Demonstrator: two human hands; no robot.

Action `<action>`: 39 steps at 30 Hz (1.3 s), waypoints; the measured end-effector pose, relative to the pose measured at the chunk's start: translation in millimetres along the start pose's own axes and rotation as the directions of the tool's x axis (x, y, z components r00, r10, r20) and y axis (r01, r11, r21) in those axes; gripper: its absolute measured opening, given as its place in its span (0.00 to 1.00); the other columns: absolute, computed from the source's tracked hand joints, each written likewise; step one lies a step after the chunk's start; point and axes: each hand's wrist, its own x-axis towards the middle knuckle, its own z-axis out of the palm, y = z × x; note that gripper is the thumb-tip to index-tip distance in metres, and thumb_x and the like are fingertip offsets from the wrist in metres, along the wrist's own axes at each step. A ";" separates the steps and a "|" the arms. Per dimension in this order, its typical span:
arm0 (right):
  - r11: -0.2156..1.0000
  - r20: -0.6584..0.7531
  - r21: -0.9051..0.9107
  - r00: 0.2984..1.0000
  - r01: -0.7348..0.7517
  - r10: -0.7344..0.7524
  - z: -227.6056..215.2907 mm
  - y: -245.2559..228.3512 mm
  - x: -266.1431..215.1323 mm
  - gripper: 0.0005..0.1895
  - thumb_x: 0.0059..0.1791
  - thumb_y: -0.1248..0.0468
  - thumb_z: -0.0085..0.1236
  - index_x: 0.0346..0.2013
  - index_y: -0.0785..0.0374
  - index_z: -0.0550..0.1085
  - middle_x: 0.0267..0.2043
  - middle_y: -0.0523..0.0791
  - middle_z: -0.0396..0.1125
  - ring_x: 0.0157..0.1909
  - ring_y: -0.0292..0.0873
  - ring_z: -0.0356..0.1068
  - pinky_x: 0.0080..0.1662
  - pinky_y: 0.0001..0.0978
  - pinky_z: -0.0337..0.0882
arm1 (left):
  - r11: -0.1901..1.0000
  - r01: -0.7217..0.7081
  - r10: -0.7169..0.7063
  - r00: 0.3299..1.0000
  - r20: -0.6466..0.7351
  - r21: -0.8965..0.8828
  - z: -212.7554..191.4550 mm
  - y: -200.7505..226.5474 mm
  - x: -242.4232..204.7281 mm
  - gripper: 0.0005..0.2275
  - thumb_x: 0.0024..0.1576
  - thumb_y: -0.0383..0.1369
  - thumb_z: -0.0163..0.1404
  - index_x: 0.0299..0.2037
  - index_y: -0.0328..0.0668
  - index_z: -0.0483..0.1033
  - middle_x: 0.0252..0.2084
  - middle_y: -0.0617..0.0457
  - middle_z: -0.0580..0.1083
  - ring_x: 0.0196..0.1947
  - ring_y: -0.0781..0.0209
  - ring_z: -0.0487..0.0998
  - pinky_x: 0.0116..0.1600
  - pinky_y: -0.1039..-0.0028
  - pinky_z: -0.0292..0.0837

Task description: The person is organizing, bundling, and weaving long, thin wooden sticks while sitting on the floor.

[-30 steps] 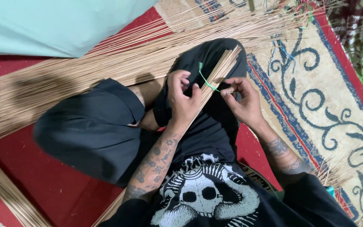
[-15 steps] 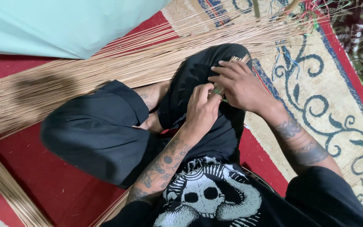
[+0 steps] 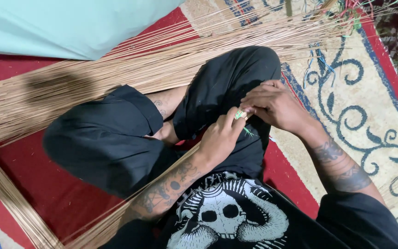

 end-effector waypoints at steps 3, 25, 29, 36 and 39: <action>0.998 -0.055 0.066 0.998 0.017 -0.014 9.7 -1.5 -13.0 0.04 0.51 0.58 0.63 0.38 0.51 0.81 0.41 0.37 0.77 0.51 0.42 0.75 0.56 0.44 0.67 | 0.999 -0.054 0.054 0.998 0.020 -0.004 -16.2 1.1 -7.3 0.04 0.64 0.25 0.43 0.36 0.42 0.67 0.45 0.42 0.69 0.25 0.55 0.76 0.19 0.73 0.72; 0.317 -0.210 0.948 0.685 -0.032 0.697 15.7 41.3 -32.8 0.40 0.53 0.34 0.26 0.59 0.60 0.70 0.60 0.49 0.70 0.65 0.45 0.69 0.67 0.37 0.68 | 0.998 -0.050 0.044 0.984 0.172 0.032 -19.1 -4.3 -21.4 0.07 0.57 0.27 0.53 0.42 0.36 0.69 0.62 0.34 0.69 0.44 0.49 0.77 0.44 0.64 0.75; 0.546 -0.212 0.830 0.843 -0.111 0.494 57.4 -2.3 -28.1 0.53 0.51 0.26 0.13 0.70 0.63 0.61 0.71 0.55 0.60 0.75 0.52 0.54 0.74 0.46 0.38 | 0.994 -0.011 0.018 0.998 -0.061 0.104 -14.9 10.5 -20.5 0.07 0.65 0.26 0.45 0.33 0.38 0.68 0.54 0.37 0.75 0.49 0.44 0.80 0.43 0.63 0.73; 0.453 -0.200 0.890 0.856 -0.044 0.476 78.1 3.1 -32.0 0.53 0.53 0.27 0.11 0.73 0.67 0.55 0.72 0.60 0.57 0.76 0.58 0.49 0.75 0.51 0.39 | 0.997 0.039 -0.029 0.990 0.137 -0.067 -20.7 5.0 -24.3 0.02 0.60 0.24 0.51 0.37 0.36 0.71 0.56 0.32 0.71 0.49 0.38 0.79 0.38 0.58 0.74; 0.364 -0.193 0.931 0.821 -0.020 0.538 77.5 8.2 -32.5 0.55 0.50 0.25 0.15 0.71 0.68 0.58 0.69 0.61 0.59 0.75 0.59 0.53 0.75 0.50 0.46 | 0.934 0.261 -0.114 0.866 0.488 -0.245 -4.1 -11.3 -31.9 0.05 0.62 0.31 0.47 0.38 0.41 0.74 0.58 0.35 0.68 0.42 0.33 0.79 0.35 0.52 0.74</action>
